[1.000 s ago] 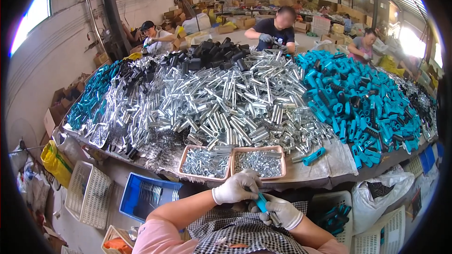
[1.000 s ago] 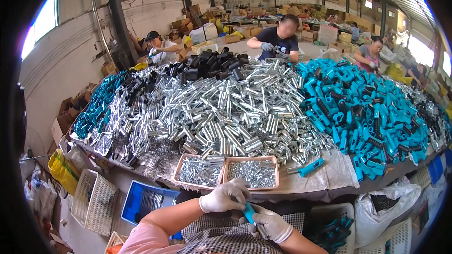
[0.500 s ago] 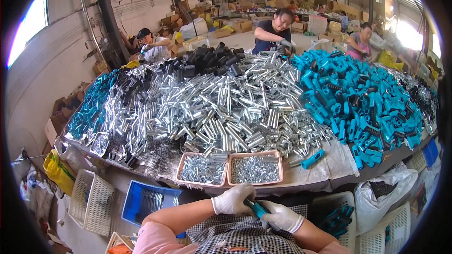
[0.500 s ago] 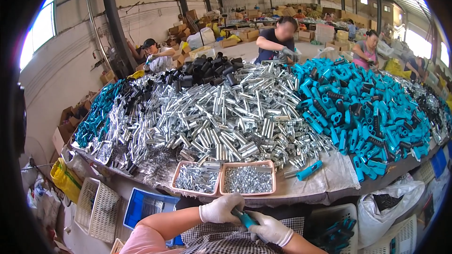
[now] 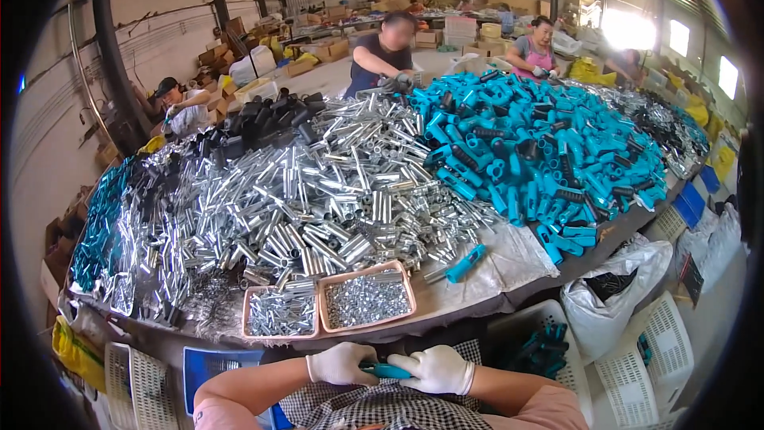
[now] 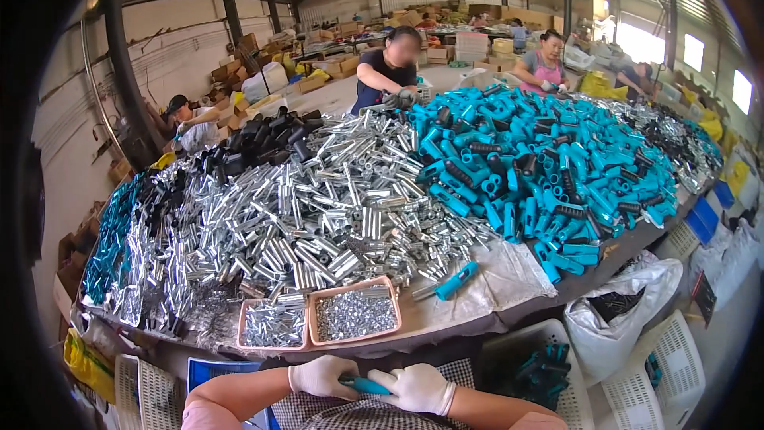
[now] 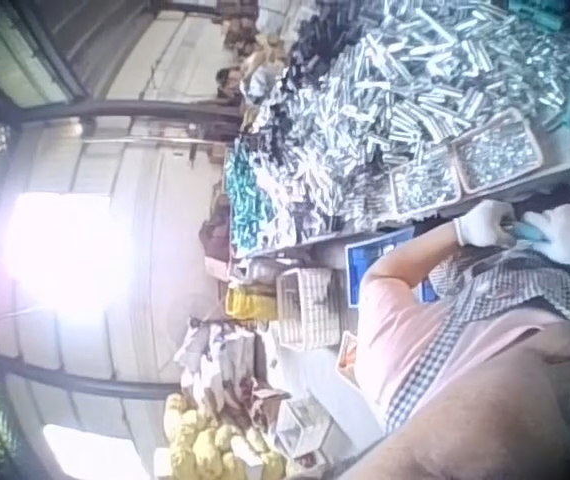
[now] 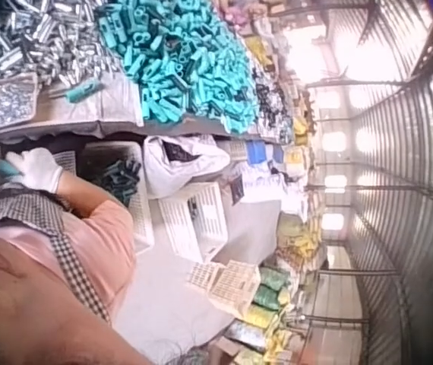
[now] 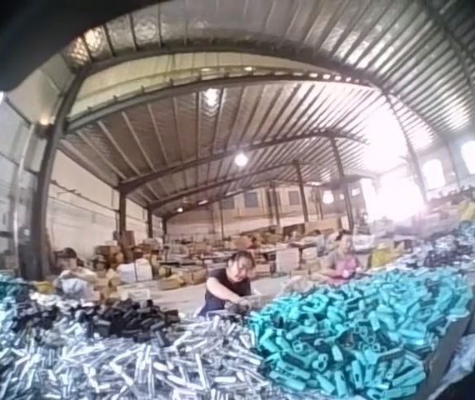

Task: Assembling metal tube components into plastic handles and securing them with screws using a power screwdriver.

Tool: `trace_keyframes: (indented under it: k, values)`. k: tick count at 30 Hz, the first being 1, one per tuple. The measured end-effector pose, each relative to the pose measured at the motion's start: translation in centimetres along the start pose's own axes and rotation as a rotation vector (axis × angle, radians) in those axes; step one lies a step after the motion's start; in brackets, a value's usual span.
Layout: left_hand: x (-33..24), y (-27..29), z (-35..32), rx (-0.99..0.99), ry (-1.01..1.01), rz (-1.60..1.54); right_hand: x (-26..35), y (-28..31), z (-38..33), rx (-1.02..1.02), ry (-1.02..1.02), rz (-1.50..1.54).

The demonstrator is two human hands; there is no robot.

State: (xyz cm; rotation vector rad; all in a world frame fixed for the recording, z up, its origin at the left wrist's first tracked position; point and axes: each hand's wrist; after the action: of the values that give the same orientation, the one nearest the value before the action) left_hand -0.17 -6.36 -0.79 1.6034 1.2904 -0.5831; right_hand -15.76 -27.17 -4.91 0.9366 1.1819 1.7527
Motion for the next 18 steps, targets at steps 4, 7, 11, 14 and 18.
trace_keyframes:
  k: [4,7,11,14,18]
  values:
    - [-1.7,0.3,1.0,0.016,-0.023,0.096,-0.5,-0.3,-0.4,0.221,-0.101,0.239]
    - [-2.3,0.7,1.1,-0.022,-0.220,0.325,-0.8,-1.8,0.7,0.134,-0.021,0.761]
    - [-5.6,3.6,1.4,-0.273,-0.042,0.318,-2.1,-0.5,0.7,0.306,-0.320,1.295]
    - [-4.0,5.2,1.7,-0.662,-0.193,0.198,-2.6,-0.2,1.3,0.104,-0.453,1.770]
    - [-2.8,8.6,1.7,-0.699,-0.148,0.185,-3.6,-1.9,1.4,0.005,-0.559,2.110]
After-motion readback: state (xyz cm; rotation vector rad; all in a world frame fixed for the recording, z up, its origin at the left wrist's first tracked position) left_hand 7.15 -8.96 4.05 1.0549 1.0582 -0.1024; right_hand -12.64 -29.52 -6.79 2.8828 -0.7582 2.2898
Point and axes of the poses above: each hand's wrist, its own z-axis towards the middle knuckle, its own y-axis out of the back of the hand, x = y × z, and after that the axes turned 15 degrees about -z, right-handed
